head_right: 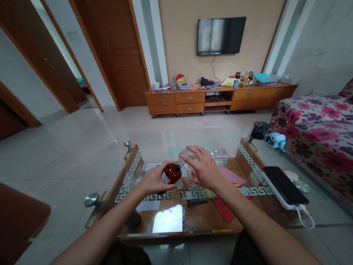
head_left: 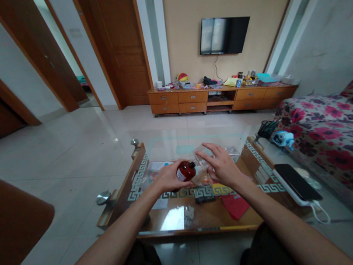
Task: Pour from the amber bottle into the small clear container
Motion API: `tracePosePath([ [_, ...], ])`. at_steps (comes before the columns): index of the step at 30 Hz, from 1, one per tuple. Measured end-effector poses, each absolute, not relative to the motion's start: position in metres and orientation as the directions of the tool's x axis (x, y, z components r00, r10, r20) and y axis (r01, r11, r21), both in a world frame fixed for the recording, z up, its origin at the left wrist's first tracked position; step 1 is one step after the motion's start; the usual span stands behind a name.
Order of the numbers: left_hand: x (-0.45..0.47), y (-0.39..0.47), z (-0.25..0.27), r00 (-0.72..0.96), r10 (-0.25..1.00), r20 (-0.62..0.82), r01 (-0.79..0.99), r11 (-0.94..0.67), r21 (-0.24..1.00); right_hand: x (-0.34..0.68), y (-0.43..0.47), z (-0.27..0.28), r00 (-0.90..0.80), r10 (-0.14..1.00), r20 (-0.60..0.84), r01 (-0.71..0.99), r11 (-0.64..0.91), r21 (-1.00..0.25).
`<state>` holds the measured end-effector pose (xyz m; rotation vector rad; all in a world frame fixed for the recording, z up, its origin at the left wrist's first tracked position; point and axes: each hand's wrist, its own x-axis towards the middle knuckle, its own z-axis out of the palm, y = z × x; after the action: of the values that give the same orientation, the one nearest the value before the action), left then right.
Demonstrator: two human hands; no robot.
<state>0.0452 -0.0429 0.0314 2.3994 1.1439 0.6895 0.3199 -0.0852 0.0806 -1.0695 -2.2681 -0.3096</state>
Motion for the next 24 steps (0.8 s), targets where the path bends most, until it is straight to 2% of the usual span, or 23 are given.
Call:
tracePosePath([
  [24,0.0458,-0.041,0.0283,0.543,0.796,0.266,0.608,-0.592,0.529,0.319,-0.0863,0.0824,-0.499,0.621,0.604,0.765,0.644,-0.03],
])
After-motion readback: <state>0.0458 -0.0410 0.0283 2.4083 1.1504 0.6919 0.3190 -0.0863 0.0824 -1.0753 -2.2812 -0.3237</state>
